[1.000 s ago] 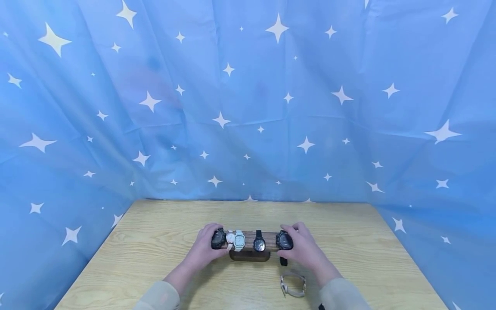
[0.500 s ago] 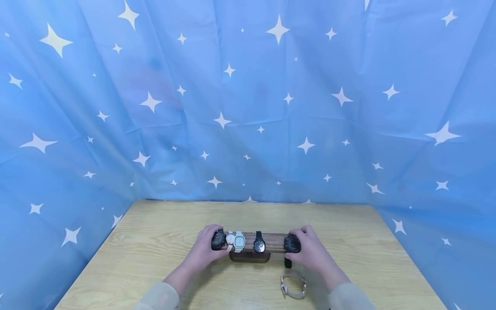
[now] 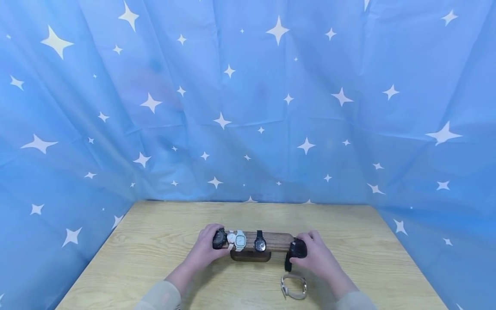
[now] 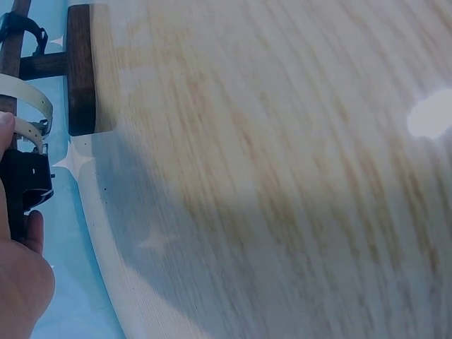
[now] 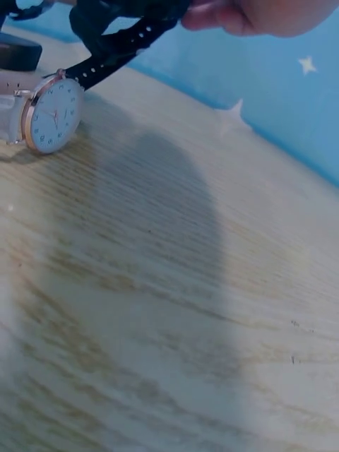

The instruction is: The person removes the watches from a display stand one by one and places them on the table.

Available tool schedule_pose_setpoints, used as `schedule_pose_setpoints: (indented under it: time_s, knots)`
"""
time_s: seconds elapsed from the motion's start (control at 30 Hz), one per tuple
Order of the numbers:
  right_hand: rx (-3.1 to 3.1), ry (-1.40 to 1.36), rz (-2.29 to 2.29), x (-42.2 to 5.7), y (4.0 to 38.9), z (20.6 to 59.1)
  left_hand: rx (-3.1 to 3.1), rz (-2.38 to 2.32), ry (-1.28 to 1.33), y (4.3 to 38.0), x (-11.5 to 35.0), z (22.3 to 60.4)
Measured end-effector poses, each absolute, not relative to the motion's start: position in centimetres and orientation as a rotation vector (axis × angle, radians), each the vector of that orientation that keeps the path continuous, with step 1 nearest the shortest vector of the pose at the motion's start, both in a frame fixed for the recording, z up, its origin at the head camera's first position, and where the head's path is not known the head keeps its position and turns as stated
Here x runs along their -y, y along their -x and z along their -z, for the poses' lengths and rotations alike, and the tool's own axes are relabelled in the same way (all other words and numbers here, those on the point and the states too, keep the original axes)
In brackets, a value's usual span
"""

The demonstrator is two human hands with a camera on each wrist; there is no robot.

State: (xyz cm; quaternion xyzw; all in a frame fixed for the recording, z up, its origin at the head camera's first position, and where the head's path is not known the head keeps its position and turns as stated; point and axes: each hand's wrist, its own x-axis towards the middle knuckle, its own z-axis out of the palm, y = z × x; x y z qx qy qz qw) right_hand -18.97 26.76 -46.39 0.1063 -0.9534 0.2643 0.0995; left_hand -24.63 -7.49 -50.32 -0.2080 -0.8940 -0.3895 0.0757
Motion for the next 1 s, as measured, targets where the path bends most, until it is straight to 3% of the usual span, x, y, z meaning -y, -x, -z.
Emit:
schedule_pose_setpoints:
  time_s: [1.0]
  knots:
    - [2.847, -0.258, -0.888, -25.7, 16.7, 47.8, 2.65, 1.153, 0.622, 24.8, 7.3, 50.4]
